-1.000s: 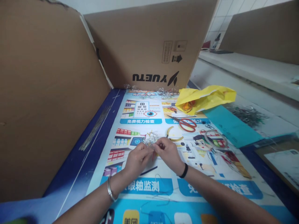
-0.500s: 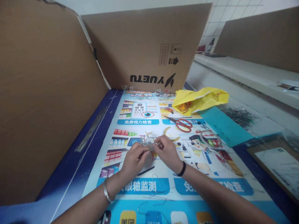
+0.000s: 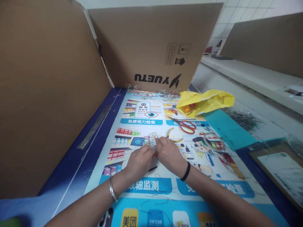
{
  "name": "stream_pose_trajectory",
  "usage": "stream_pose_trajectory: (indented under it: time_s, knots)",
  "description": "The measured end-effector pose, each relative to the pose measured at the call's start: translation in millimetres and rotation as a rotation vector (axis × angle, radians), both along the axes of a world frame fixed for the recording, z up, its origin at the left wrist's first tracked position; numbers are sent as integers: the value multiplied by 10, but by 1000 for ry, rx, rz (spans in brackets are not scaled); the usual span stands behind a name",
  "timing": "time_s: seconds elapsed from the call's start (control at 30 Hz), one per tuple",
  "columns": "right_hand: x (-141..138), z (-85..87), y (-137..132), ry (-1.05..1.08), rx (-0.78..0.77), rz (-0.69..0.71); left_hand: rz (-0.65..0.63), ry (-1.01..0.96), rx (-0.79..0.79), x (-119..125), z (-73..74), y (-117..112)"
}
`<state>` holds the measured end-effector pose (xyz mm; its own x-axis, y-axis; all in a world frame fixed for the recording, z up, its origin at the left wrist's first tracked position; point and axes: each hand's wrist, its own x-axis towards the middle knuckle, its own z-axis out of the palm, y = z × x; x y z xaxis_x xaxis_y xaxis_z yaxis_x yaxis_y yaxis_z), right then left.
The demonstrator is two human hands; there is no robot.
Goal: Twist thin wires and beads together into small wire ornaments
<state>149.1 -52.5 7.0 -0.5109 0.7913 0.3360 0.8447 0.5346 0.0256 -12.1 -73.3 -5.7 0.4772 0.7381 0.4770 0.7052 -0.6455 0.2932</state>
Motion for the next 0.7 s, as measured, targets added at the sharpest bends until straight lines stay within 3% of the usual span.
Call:
stream_pose_trajectory:
  time_s: [0.07,0.17,0.3,0.53,0.7]
  knots:
    - [22,-33,30,106,-9,24,7,-2,0,2,3,-12]
    - [81,-51,74,441,-25,65,23,-72,-23,-11,8,-18]
    - [163,-18,85,800,-73,-3,46,-134,-32,-33,-1,-3]
    - [143,-74,60,837,-243,-59,39,-154,-40,-36,-36,5]
    - [40,-147,37,883,-284,-137,26,-137,-6,-28,-21,-3]
